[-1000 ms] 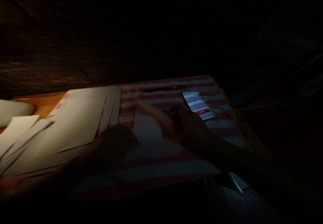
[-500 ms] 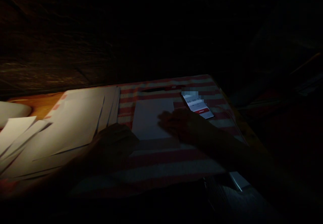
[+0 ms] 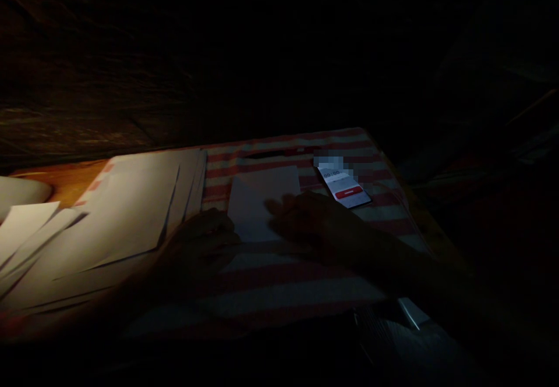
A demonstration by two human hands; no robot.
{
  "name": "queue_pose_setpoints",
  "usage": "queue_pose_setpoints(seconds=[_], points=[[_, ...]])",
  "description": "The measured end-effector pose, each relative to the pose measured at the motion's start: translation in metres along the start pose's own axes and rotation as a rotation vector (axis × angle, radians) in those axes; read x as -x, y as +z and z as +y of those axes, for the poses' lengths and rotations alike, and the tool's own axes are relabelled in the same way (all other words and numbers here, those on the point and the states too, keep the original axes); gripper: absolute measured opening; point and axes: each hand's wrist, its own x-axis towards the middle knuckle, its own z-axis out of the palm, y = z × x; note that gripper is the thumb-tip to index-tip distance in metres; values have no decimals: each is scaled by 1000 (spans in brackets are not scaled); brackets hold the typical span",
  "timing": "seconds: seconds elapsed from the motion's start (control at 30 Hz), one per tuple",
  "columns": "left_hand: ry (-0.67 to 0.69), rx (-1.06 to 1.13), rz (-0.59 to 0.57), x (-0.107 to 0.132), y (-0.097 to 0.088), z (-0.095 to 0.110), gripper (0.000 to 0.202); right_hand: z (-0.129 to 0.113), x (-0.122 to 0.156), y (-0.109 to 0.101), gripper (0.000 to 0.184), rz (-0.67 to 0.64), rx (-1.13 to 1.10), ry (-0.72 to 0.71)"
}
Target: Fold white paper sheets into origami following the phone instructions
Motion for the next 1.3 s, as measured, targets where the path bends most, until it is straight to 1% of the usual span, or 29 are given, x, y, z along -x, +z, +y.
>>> queue_pose_setpoints(seconds=[0.13, 0.27, 0.37, 0.47, 0.53, 0.6, 0.67, 0.7, 0.73, 0.77, 0.83, 0.87, 0.9, 1.0, 1.03, 1.1, 1.2, 1.3], points=[[-113, 7, 58, -3, 1, 2, 11, 4, 1, 6, 45, 14, 7, 25], [-215, 8, 58, -5, 1, 4, 14, 10, 1, 11, 39, 37, -32, 111], [-256, -14, 68, -5, 2, 2, 19, 11, -1, 14, 39, 66, -75, 134], [-273, -75, 42, -4, 5, 0, 24, 11, -2, 16, 43, 97, -103, 170], [-305, -108, 66, -4, 6, 0, 34, 11, -1, 17, 49, 129, -122, 225], [-330, -143, 149, -3, 6, 3, 53, 11, 0, 19, 62, 166, -121, 243], [-309, -195, 221, -3, 4, 7, 68, 10, 1, 20, 74, 189, -82, 213], [-261, -218, 220, -3, 3, 9, 69, 9, 2, 21, 76, 200, -51, 189], [-181, -229, 186, -4, 1, 12, 67, 8, 2, 21, 77, 211, -21, 166], [-79, -223, 127, -5, 0, 14, 62, 7, 2, 22, 76, 222, 13, 137], [119, -173, -32, -7, -2, 19, 54, 4, 2, 22, 70, 234, 88, 69], [181, -146, -110, -8, -2, 21, 52, 1, 2, 22, 65, 223, 129, 31], [207, -130, -172, -8, -2, 22, 50, -2, 2, 22, 60, 204, 172, -10], [188, -123, -263, -8, -1, 24, 49, -13, 6, 20, 45, 170, 314, -110], [182, -112, -274, -7, 0, 23, 50, -17, 8, 20, 43, 178, 357, -121], [168, -70, -289, -6, 1, 22, 52, -24, 12, 20, 43, 180, 412, -116], [157, -3, -281, -6, 1, 20, 54, -31, 18, 23, 43, 113, 412, -122], [168, 32, -268, -7, 0, 18, 57, -34, 21, 26, 36, 34, 327, -121]])
